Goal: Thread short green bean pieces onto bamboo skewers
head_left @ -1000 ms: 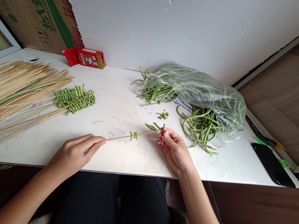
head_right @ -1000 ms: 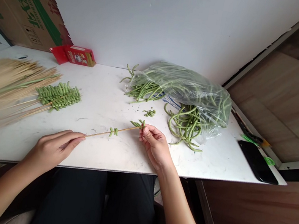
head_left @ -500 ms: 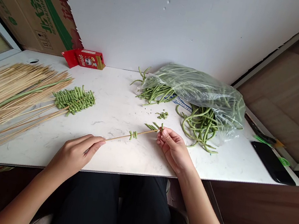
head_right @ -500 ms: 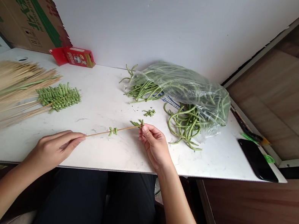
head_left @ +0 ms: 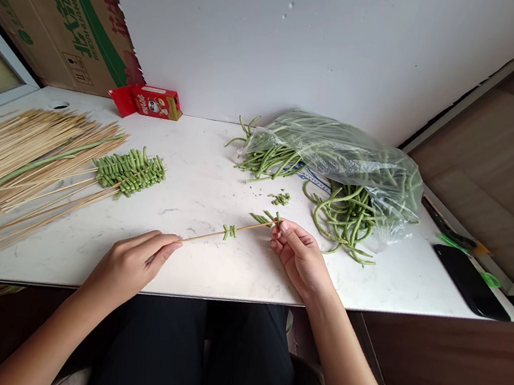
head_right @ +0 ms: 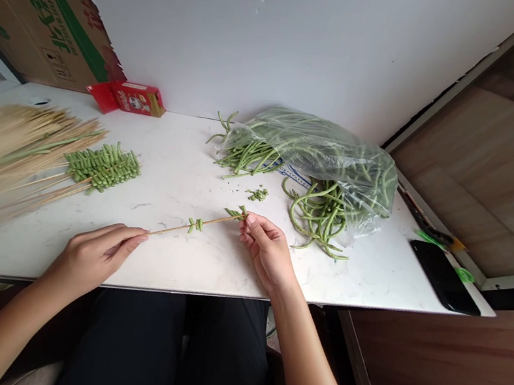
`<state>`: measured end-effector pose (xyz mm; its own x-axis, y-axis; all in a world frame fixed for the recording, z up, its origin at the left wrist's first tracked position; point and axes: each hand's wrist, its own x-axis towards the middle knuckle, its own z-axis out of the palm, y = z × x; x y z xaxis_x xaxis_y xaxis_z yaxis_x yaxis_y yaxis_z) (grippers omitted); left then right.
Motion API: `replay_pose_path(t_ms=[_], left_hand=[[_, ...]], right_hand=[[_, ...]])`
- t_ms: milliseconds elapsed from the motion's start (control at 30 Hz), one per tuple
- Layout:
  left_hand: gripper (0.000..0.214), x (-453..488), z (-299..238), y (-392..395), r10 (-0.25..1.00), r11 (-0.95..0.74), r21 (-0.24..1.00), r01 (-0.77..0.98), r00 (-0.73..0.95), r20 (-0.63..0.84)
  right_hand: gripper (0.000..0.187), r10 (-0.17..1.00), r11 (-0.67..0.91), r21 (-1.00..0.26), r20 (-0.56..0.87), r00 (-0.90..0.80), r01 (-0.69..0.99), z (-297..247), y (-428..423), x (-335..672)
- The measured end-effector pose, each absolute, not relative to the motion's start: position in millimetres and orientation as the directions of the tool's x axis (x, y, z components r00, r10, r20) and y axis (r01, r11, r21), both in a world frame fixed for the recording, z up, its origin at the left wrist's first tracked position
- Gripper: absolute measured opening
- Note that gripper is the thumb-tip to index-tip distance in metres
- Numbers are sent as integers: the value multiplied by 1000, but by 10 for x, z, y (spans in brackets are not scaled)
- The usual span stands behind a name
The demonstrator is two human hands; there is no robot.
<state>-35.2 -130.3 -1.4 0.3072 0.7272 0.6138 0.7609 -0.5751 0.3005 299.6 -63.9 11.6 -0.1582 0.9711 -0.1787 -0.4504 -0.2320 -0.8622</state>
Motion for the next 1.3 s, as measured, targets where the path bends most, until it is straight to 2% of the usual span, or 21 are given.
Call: replay_pose_path(t_ms=[733, 1300], left_hand=[[14, -364, -17, -1320, 735, -568, 305, 765, 304, 606], [15, -364, -15, -1313, 746, -565, 324, 759, 302, 594]], right_hand=[[20, 972, -224, -867, -168, -162, -445, 110, -634, 3000], [25, 974, -223, -883, -182, -137, -414, 131, -630, 2990]])
